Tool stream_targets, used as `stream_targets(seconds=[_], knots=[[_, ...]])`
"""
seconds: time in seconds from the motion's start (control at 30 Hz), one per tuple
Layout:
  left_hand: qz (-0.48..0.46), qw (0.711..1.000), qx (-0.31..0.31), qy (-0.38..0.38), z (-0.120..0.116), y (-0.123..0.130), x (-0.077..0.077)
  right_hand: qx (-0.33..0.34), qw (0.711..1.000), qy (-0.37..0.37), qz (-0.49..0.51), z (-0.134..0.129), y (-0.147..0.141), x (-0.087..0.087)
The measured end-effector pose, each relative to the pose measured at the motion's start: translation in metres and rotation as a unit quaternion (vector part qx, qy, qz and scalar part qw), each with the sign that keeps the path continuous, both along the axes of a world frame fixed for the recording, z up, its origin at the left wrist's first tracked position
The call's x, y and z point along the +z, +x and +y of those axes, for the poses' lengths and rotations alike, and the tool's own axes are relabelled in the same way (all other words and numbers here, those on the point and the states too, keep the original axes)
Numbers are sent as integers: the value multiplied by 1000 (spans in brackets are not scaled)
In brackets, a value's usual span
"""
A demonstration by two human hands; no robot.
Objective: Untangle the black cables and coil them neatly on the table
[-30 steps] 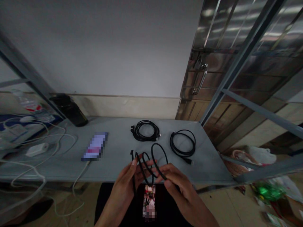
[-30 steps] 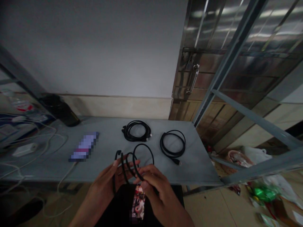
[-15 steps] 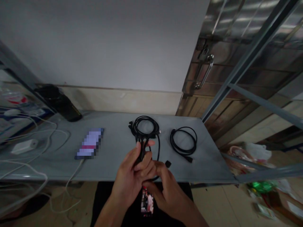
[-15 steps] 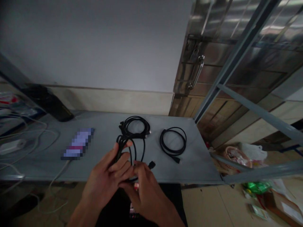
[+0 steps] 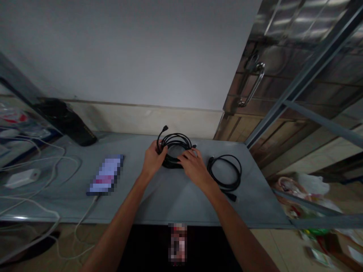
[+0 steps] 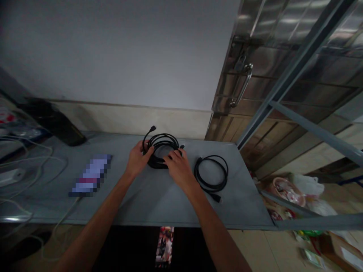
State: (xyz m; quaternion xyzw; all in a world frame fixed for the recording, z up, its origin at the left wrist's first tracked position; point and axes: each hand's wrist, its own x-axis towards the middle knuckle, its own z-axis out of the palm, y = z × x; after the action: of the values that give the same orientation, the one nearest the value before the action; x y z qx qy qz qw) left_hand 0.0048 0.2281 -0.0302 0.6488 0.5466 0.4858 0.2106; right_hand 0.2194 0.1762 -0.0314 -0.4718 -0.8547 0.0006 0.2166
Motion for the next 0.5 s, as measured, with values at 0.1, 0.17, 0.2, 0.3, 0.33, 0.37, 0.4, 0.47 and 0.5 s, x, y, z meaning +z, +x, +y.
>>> stream_targets(seconds=[0.1,0.17,0.2,0.3,0.33,0.37,0.4,0.47,0.5], knots=[[25,999,39,7,5,-10,-26,1,1000,-20,11,7,-5,-15],[49,997,58,25,4,-12,-39,-4,999,-30,23,-1,-5,-19],[67,995,64,37,2,-13,-44,-10,999,-31,37,-9,-4,-18],[126,988,68,64,-1,-12,-54,-19,992,-14,125,-55,-4,-14],[140,986,66,69,-2,-11,-56,-8,986,-3,164,-77,-6,-16],[150,984,64,75,-3,-11,-56,8,981,0,195,-103,-9,-22],[157,982,63,81,-4,-11,-55,29,976,-4,217,-130,-14,-33],[161,981,58,94,-6,-10,-51,98,966,-27,237,-185,-25,-69],[160,981,55,99,-7,-9,-48,123,965,-31,230,-209,-31,-93]])
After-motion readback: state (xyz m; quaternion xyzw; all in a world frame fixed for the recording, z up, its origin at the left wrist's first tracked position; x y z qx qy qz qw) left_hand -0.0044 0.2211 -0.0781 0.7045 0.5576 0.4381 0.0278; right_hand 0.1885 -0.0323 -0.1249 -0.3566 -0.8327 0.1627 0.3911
